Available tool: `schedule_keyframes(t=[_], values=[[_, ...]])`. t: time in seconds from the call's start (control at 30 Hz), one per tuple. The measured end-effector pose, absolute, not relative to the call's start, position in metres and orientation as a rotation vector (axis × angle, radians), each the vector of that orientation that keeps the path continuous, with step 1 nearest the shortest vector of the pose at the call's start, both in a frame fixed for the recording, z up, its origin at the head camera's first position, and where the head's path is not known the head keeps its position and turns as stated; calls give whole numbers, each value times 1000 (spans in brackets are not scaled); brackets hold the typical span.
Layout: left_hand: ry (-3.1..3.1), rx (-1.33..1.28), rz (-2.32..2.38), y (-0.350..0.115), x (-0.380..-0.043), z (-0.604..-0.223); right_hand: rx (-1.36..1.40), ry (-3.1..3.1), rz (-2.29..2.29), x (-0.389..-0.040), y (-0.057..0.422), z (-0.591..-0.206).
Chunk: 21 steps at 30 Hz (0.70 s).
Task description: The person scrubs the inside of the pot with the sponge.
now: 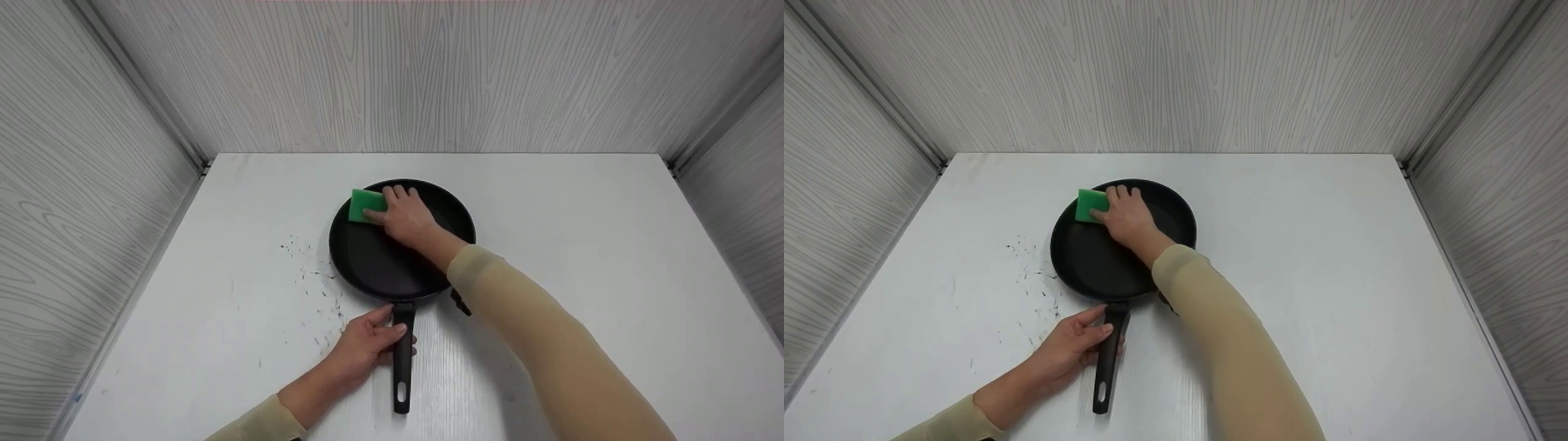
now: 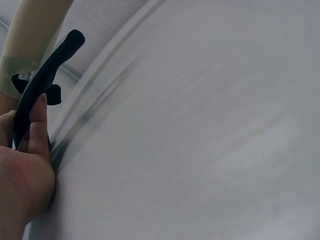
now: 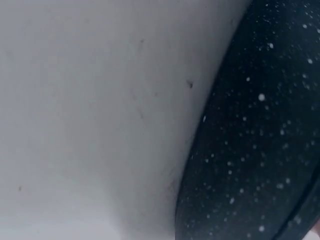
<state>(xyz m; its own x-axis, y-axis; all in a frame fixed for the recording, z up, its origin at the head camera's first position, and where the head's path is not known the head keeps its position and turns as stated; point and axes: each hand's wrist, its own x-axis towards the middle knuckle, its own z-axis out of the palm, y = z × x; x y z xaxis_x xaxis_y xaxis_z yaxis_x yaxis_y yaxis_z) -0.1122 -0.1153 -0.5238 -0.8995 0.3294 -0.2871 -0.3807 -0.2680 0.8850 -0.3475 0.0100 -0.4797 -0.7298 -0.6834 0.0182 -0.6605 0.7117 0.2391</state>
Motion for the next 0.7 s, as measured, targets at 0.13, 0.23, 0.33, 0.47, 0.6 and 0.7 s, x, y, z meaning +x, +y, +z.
schedule_keyframes(t=[0.13, 0.23, 0.33, 0.47, 0.6, 0.7], values=[[1563, -87, 2194, -115, -112, -524, 1072, -2819, -337, -349, 11, -479], [1573, -94, 2185, -116, -111, -523, 1044, -2833, -345, -349, 12, -480], [1570, -86, 2185, -116, -111, -524, 1010, -2855, -366, -349, 14, -479], [1566, -83, 2187, -116, -111, -524, 971, -2886, -382, -349, 17, -478], [1563, -78, 2195, -116, -111, -523, 946, -2888, -362, -350, 21, -476], [1557, -76, 2200, -116, -112, -523, 930, -2876, -343, -351, 26, -475]])
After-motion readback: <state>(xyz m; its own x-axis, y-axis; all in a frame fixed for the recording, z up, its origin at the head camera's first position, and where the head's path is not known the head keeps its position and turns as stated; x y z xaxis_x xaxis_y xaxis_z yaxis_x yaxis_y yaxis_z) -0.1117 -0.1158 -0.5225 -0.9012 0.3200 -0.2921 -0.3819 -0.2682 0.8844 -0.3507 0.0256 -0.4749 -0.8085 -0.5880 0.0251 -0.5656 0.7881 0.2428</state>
